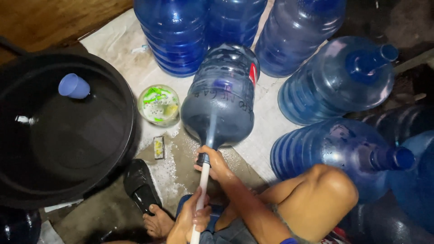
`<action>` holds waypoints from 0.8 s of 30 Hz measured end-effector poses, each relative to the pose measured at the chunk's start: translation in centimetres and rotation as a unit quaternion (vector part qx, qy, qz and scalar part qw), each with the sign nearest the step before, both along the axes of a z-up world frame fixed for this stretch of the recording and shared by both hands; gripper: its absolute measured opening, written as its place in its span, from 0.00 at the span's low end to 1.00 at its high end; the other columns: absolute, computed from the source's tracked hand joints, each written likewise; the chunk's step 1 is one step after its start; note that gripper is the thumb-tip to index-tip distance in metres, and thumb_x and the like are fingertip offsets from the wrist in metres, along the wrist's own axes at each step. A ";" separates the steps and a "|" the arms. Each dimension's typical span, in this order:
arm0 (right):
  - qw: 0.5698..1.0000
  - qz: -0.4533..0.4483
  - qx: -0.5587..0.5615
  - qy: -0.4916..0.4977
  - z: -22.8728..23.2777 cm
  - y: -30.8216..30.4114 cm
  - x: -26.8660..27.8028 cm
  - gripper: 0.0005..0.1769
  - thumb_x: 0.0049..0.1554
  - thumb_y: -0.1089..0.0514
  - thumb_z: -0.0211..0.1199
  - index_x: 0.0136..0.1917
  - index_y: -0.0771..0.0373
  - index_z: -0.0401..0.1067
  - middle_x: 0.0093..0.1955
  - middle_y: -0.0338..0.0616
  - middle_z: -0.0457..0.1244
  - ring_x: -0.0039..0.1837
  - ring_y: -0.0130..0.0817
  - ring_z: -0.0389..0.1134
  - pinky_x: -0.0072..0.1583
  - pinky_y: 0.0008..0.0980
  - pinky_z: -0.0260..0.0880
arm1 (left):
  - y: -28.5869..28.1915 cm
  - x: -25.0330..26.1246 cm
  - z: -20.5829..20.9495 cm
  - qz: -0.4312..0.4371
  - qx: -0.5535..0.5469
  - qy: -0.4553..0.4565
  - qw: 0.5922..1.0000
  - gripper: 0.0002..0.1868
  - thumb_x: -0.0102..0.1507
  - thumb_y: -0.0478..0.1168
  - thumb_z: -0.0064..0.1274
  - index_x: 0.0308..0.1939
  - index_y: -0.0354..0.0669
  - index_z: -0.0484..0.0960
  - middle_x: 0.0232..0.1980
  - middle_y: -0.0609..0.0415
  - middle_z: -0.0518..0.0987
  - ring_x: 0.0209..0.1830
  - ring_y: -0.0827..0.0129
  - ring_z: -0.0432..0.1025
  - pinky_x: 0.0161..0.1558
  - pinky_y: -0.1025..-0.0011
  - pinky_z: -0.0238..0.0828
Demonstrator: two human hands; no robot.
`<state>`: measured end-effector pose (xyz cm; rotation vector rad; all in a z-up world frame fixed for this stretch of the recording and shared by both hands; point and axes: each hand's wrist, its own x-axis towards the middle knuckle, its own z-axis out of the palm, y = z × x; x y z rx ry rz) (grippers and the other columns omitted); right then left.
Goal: The person cleans a large blue water jug by inserting a long white tube into its opening and moving it up and down. They then use a small brush to scrub the inside of the jug's neck while water flows through the tube.
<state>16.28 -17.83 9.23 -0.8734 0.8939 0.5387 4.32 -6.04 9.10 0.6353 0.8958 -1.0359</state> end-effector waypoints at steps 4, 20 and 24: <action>1.000 0.013 -0.010 -0.001 -0.2 -0.5 -0.6 0.08 0.46 0.58 0.60 0.39 0.62 0.68 0.31 0.40 0.60 0.35 0.28 0.64 0.41 0.33 0.73 | -0.6 0.2 1.4 -0.017 -0.060 -0.029 0.998 0.23 0.62 0.61 0.42 0.27 0.47 0.65 0.14 0.61 0.52 0.05 0.77 0.44 0.05 0.75 0.38; 1.000 0.011 -0.010 0.009 -0.7 -0.8 -1.1 0.06 0.48 0.61 0.60 0.38 0.65 0.67 0.31 0.44 0.62 0.34 0.32 0.64 0.40 0.34 0.74 | -1.5 -0.1 1.9 -0.083 0.265 -0.151 0.949 0.24 0.62 0.56 0.45 0.23 0.39 0.68 0.13 0.53 0.57 0.04 0.68 0.50 0.04 0.71 0.40; 1.000 0.001 0.019 -0.004 -1.3 -0.8 -0.7 0.07 0.46 0.59 0.59 0.39 0.61 0.65 0.33 0.41 0.59 0.35 0.29 0.64 0.43 0.35 0.73 | -0.3 -1.0 -1.3 0.023 -0.100 0.024 0.994 0.24 0.60 0.63 0.46 0.27 0.49 0.65 0.13 0.64 0.49 0.04 0.80 0.42 0.06 0.77 0.32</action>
